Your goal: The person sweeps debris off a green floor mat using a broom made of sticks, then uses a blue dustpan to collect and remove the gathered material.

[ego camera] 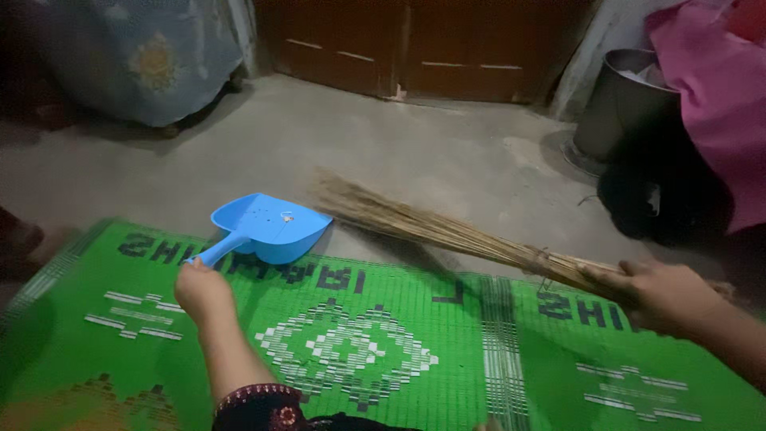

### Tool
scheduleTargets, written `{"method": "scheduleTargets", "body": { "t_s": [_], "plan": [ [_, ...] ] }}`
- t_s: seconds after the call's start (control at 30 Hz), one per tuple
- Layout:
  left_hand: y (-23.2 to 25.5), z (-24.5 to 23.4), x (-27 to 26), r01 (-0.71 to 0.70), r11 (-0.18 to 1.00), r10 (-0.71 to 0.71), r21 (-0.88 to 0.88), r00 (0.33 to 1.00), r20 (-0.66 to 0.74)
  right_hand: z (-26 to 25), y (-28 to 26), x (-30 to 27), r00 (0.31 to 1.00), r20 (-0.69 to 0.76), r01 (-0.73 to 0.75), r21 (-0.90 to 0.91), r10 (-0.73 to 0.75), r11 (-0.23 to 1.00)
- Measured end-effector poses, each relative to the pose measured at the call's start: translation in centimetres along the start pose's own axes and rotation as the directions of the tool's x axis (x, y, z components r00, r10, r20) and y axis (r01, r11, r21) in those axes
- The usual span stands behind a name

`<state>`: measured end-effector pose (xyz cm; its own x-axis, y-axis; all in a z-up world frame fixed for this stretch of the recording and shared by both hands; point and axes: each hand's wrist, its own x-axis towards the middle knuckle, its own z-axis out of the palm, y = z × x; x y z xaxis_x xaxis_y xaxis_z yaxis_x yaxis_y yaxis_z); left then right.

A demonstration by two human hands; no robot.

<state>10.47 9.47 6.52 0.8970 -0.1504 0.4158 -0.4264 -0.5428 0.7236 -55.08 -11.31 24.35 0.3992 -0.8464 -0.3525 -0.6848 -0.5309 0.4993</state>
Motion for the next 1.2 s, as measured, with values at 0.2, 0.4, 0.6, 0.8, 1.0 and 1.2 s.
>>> {"method": "scheduleTargets", "body": {
  "t_s": [0.2, 0.4, 0.6, 0.8, 1.0, 1.2],
  "plan": [
    [-1.3, 1.1, -0.1, 0.003, 1.000, -0.003, -0.006, 1.000, -0.001, 0.3, 2.8, 0.9, 0.964, -0.242, 0.117, 0.009, -0.111, 0.993],
    [-2.0, 0.6, -0.2, -0.009, 1.000, 0.009, 0.008, 1.000, -0.001, 0.1, 3.9, 1.2, 0.959, -0.284, -0.006, 0.044, 0.019, 0.999],
    [-0.6, -0.9, -0.2, 0.090, 0.995, -0.091, 0.042, 0.995, 0.027, -1.0, 3.1, 1.7, 0.979, -0.202, -0.063, -0.113, 0.039, 0.992],
    [-0.4, -0.9, -0.5, 0.010, 0.999, -0.010, 0.033, 1.000, -0.019, 0.1, 4.0, 1.3, 0.921, -0.346, 0.117, -0.192, -0.178, 0.975],
    [-0.9, -1.7, -0.4, 0.042, 0.998, -0.042, 0.054, 0.999, -0.005, 4.0, 6.5, 3.1, 0.942, -0.334, 0.016, -0.008, -0.018, 1.000],
    [1.2, -4.2, -0.5, 0.239, 0.971, -0.240, 0.028, 0.968, 0.076, 3.5, 4.0, 4.4, 0.953, -0.298, -0.054, -0.022, 0.045, 0.998]
  ]
}}
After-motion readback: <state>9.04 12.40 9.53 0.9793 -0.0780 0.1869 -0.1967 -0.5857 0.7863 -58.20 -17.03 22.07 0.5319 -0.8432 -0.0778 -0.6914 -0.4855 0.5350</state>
